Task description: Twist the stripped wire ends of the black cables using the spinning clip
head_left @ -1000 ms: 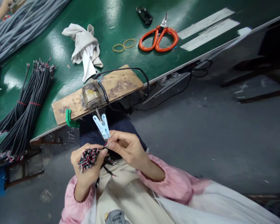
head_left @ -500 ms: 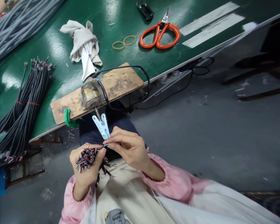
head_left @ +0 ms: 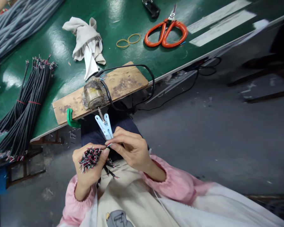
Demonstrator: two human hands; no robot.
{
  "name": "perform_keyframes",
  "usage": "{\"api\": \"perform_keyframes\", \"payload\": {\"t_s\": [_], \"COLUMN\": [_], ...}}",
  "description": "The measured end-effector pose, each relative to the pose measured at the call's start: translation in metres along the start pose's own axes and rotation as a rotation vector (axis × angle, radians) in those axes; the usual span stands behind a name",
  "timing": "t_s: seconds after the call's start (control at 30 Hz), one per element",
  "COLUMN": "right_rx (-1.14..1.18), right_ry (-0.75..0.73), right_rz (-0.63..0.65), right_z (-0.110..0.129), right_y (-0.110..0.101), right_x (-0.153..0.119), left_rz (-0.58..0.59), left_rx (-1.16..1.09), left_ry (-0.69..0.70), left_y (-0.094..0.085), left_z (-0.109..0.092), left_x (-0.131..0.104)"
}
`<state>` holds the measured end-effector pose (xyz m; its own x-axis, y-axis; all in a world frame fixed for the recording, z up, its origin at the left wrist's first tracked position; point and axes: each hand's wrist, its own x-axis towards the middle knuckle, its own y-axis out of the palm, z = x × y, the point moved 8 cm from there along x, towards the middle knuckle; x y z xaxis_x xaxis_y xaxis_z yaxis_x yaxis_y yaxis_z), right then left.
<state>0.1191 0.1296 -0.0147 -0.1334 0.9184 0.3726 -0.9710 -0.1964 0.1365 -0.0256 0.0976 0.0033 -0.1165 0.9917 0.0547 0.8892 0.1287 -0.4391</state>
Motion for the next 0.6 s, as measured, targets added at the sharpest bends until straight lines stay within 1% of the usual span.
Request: {"api": "perform_keyframes", "payload": {"t_s": [0.07,0.2,0.33,0.47,0.5,0.53,0.6], "right_rx": [-0.008,0.031,0.067,0.222,0.229,0.205,0.071], "right_ry": [0.020,0.107,0.130,0.253,0.247,0.203,0.034], "right_rz": [-0.010,-0.017,-0.031,-0.016,-0.014,-0.027,-0.083], "right_z": [0.000,-0.007,-0.015,-0.029,-0.028,-0.024,-0.009], "right_y": [0.000,0.004,0.006,0.009,0.009,0.008,0.001], "right_x": [-0.001,-0.004,-0.005,-0.006,-0.005,-0.003,0.000], "left_rz": [-0.023,-0.084,-0.128,-0.099,-0.082,-0.064,-0.031], "left_rx": [0.002,-0.012,-0.044,-0.057,-0.056,-0.053,-0.038], "left_ry": [-0.007,-0.048,-0.060,-0.042,-0.029,-0.015,0.003], "left_y": [-0.001,-0.004,-0.007,-0.006,-0.005,-0.004,-0.003], "left_z": [0.000,0.003,0.006,0.005,0.003,0.001,-0.002], "left_x": [0.000,-0.001,-0.001,0.001,0.001,0.002,0.004]}}
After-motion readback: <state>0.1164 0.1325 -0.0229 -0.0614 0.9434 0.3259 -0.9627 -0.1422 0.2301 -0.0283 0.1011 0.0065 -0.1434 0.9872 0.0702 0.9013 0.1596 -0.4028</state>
